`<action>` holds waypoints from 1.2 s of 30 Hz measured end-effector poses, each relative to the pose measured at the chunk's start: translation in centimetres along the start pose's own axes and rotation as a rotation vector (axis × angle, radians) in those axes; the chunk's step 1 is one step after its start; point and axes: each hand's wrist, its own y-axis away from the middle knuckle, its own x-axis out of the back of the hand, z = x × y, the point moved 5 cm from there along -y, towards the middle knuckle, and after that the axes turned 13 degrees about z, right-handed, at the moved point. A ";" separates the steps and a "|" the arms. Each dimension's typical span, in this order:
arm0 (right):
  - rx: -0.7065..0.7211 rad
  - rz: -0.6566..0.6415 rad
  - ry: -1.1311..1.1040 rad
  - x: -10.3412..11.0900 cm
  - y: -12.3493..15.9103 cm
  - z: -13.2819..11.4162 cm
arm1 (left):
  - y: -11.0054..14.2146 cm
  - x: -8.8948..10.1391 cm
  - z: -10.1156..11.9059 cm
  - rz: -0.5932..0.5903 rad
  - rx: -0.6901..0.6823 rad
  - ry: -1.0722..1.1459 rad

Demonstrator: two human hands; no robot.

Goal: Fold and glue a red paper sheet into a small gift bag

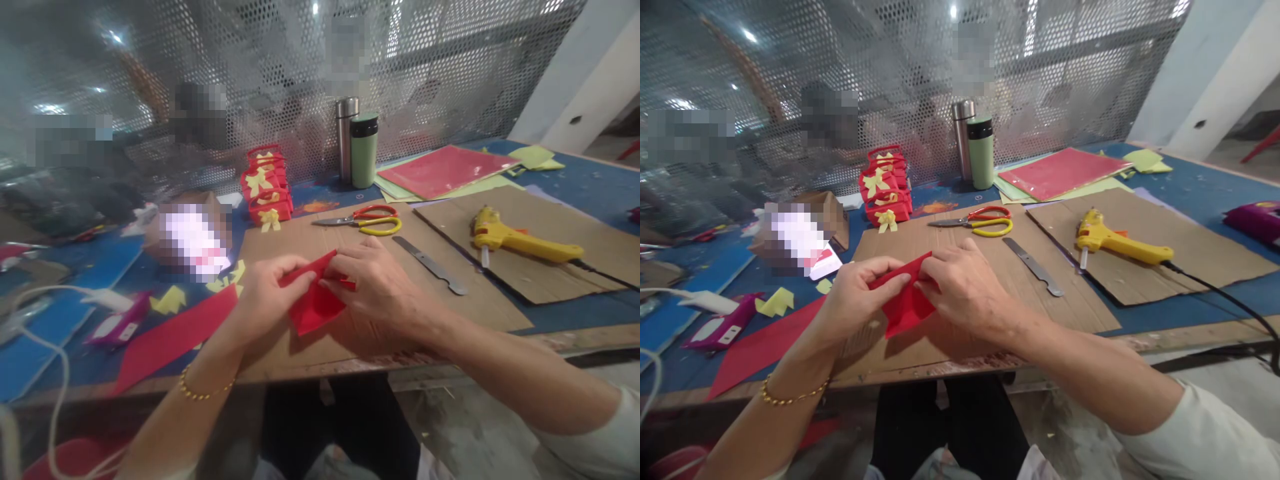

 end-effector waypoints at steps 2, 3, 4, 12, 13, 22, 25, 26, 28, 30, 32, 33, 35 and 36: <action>-0.027 -0.019 0.006 0.0 0.0 0.0 | 0.0 -0.1 0.2 -0.017 -0.010 -0.005; -0.042 -0.022 0.008 -0.1 -0.1 0.1 | 0.0 -0.2 0.2 -0.027 -0.014 -0.008; -0.057 -0.021 0.008 -0.1 -0.1 0.1 | 0.0 -0.2 0.3 -0.035 -0.017 -0.011; -0.118 -0.062 -0.016 -0.2 0.0 0.1 | 0.1 -0.4 0.0 -0.049 0.053 0.030; -0.125 -0.065 -0.036 0.0 -0.1 -0.1 | 0.2 -0.4 0.0 -0.038 0.070 0.046; -0.153 0.339 -0.199 4.6 -1.2 0.7 | -0.3 1.4 -0.4 0.204 -0.008 0.094; -0.195 0.459 -0.277 5.8 -1.1 1.6 | -0.3 3.1 -0.4 0.357 -0.053 0.157; -0.217 0.465 -0.321 5.9 -1.1 1.8 | -0.3 3.6 -0.3 0.397 -0.069 0.181; -0.260 0.419 -0.435 5.9 -1.2 2.1 | -0.2 4.3 -0.2 0.447 -0.107 0.223; -0.298 0.307 -0.571 5.4 -1.3 2.2 | -0.3 4.8 -0.2 0.460 -0.133 0.262; -0.335 0.172 -0.711 4.8 -1.3 2.1 | -0.4 5.1 -0.4 0.460 -0.138 0.298; -0.352 0.110 -0.774 4.5 -1.3 1.9 | -0.4 5.2 -0.5 0.461 -0.137 0.311; -0.384 0.000 -0.870 4.1 -1.2 1.6 | -0.5 5.3 -0.6 0.467 -0.139 0.321; -0.398 -0.049 -0.901 3.9 -1.1 1.4 | -0.5 5.4 -0.6 0.473 -0.140 0.320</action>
